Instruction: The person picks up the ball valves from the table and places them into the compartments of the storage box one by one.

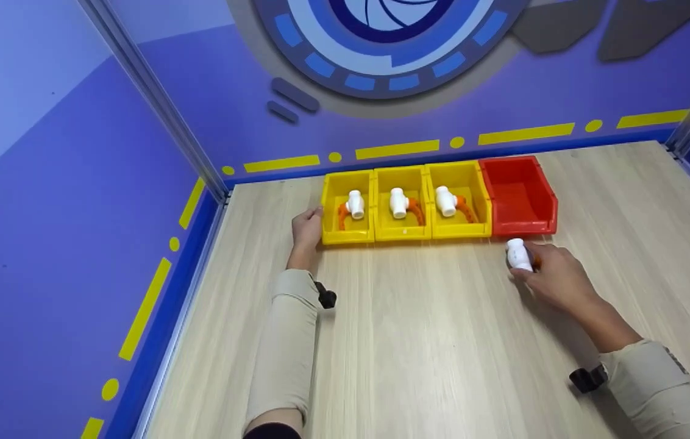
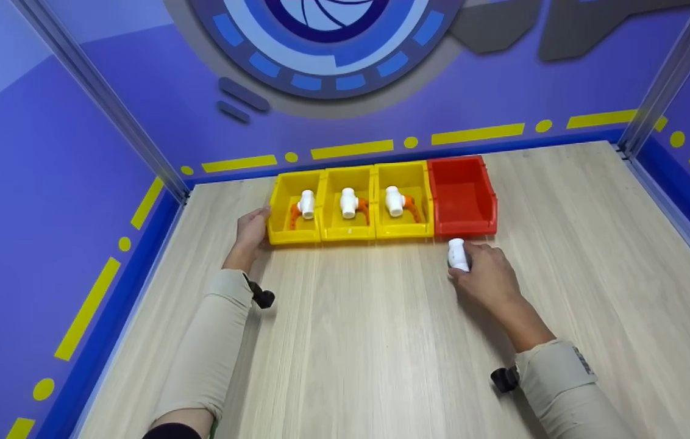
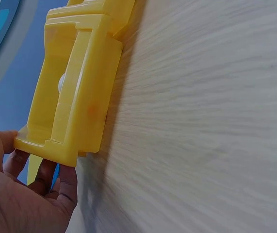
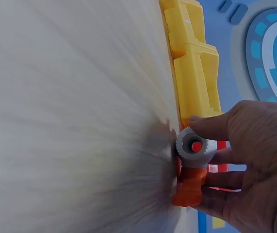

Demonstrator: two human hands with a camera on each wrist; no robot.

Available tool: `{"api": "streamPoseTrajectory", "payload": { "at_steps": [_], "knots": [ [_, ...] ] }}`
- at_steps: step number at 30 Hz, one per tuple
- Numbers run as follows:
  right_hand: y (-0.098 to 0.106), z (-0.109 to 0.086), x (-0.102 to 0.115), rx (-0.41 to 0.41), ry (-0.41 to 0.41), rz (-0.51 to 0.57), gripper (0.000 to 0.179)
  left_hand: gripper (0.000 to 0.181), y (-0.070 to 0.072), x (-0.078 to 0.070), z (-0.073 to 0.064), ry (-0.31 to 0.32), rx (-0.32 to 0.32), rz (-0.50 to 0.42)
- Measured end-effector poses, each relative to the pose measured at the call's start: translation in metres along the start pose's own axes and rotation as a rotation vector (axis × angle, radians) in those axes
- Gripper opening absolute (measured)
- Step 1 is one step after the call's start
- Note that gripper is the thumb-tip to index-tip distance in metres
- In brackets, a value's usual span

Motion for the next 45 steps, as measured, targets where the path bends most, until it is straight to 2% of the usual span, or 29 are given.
{"api": "streamPoseTrajectory", "payload": {
  "at_steps": [5,12,21,24,30,33,39,45],
  "knots": [
    [0.001,0.002,0.000,0.039,-0.016,-0.010,0.073,0.043,-0.001,-0.002,0.000,-0.001,0.007,-0.006],
    [-0.001,0.003,0.001,0.027,0.014,-0.016,0.066,0.049,-0.002,0.001,0.001,0.063,0.001,-0.007],
    [-0.001,0.008,0.002,0.019,0.052,0.010,0.065,0.046,-0.002,0.001,-0.001,0.037,0.010,-0.033],
    [-0.001,0.007,0.000,0.022,0.043,0.009,0.069,0.047,-0.001,0.003,-0.001,0.051,0.013,-0.044],
    [0.014,0.002,0.004,-0.092,0.057,0.032,0.066,0.051,-0.003,0.004,-0.001,0.059,0.066,-0.058],
    [0.023,0.002,0.007,-0.109,0.033,0.048,0.069,0.051,-0.003,0.004,0.000,0.057,0.082,-0.056],
    [0.038,0.016,0.010,-0.126,-0.015,0.073,0.071,0.053,-0.001,0.008,0.000,0.099,0.073,-0.046],
    [0.047,0.040,0.010,-0.134,-0.047,0.102,0.068,0.054,-0.002,0.008,-0.001,0.098,0.064,-0.064]
  ]
}}
Point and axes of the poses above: each hand's wrist, its own z-axis towards the middle knuckle, its own y-axis out of the back of the hand, x = y × z, the point moved 8 cm from there along z, towards the middle knuckle, and after that the axes turned 14 degrees about -z, right-handed, at the moved point
